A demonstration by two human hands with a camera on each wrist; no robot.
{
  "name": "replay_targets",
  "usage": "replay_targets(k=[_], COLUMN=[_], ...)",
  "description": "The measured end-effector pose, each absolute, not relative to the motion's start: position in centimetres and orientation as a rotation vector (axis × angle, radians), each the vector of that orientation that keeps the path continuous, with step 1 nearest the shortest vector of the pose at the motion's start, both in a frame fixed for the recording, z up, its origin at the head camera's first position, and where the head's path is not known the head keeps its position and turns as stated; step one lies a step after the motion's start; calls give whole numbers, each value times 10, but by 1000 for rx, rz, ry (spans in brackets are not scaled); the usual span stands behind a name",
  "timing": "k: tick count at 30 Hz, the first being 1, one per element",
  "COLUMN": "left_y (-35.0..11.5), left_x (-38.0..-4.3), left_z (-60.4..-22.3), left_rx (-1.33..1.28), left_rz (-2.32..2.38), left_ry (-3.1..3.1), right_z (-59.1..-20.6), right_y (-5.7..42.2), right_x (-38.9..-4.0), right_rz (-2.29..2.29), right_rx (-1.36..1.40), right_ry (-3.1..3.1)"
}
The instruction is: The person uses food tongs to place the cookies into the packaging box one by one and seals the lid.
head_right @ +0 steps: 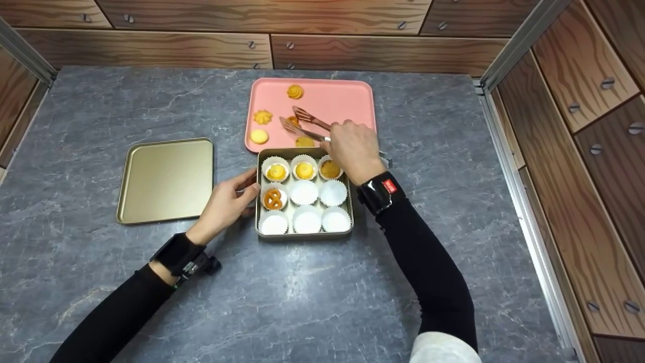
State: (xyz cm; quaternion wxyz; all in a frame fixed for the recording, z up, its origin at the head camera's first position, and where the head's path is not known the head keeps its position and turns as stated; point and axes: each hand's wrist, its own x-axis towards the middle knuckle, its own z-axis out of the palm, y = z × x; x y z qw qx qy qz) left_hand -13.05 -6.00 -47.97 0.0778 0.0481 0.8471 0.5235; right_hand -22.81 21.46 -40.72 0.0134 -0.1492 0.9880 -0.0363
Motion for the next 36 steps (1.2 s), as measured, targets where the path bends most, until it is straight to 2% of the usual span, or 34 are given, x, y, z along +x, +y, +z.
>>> replay_targets(k=[17,36], left_y=[-60,-60], left_x=[-130,-131], left_z=[-479,-479], left_rx=[150,153], left_rz=[1549,1522], left_ry=[2579,2606], right_z=[-408,-407], right_y=[231,249], right_x=[-232,-202], right_rz=[-141,-298], right_rx=[-510,-608], right_ry=[3078,3196])
